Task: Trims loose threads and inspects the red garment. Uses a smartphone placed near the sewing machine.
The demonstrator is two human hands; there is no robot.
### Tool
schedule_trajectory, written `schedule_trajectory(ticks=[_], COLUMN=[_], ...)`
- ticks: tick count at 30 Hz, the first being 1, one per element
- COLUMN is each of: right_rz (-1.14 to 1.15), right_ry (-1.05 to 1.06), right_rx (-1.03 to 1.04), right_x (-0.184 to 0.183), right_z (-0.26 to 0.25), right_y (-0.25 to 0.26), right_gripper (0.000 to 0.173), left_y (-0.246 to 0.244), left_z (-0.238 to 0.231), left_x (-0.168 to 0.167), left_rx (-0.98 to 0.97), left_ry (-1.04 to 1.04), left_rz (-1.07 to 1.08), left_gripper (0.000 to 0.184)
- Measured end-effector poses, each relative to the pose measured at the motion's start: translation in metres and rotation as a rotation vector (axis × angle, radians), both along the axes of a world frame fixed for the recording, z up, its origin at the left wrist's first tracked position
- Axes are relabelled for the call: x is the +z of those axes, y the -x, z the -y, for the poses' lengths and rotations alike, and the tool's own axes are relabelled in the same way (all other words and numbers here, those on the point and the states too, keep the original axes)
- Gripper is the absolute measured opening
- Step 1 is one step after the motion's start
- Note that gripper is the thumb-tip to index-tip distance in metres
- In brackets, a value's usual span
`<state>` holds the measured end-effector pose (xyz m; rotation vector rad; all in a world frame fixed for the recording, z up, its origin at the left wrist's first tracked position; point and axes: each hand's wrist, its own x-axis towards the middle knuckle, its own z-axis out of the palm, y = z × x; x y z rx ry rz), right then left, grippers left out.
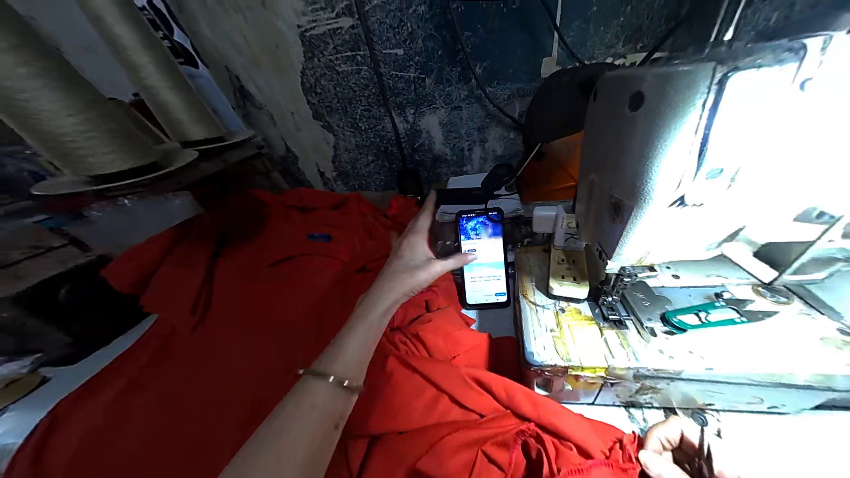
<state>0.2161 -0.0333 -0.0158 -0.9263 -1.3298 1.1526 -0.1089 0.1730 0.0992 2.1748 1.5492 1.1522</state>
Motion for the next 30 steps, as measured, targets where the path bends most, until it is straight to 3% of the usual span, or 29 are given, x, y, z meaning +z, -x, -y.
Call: schedule_trajectory(ticks=[2,5,9,11,19,22,27,30], right_rz=[-0.017,-0.005,0.076,0.076,0.073,0.08,0.116,0.099], right_ry=[-0.024,-0.042,-0.009,-0.008,0.002,0.005,-0.003,0.036], right_rx=[-0.006,-0.024,-0.072,-0.075,-0.075,-0.083,-0.104,-0.111], right_x=[-0.002,-0.002,0.004,0.005,0.003,0.004,0.003,0.005], right_z=[0.0,0.0,0.004,0.004,0.004,0.004,0.003,0.004], right_y=[0.0,0.003,0.006,0.007,0.007,0.008,0.011,0.011], right_gripper=[0.014,0.013,0.012,0.01,0.009,0.01,0.01,0.006], left_y=[-0.003,-0.019,-0.052,-0.064,-0.087,-0.082,-0.037,-0.013], left_z=[0.04,0.114,0.203,0.225,0.23,0.222,0.15,0.102], left_x=[0.005,-0.011,-0.044,-0.054,-0.053,-0.053,-0.038,-0.02], left_rx=[0.021,0.05,-0.167,-0.231,-0.292,-0.235,0.023,0.172], left_ry=[-0.048,-0.195,-0.239,-0.22,-0.264,-0.284,-0.33,-0.318], left_rz=[0.172,0.334,0.468,0.509,0.533,0.416,0.188,-0.089], left_gripper=[0.085,0.062,0.03,0.021,0.008,0.011,0.016,0.033])
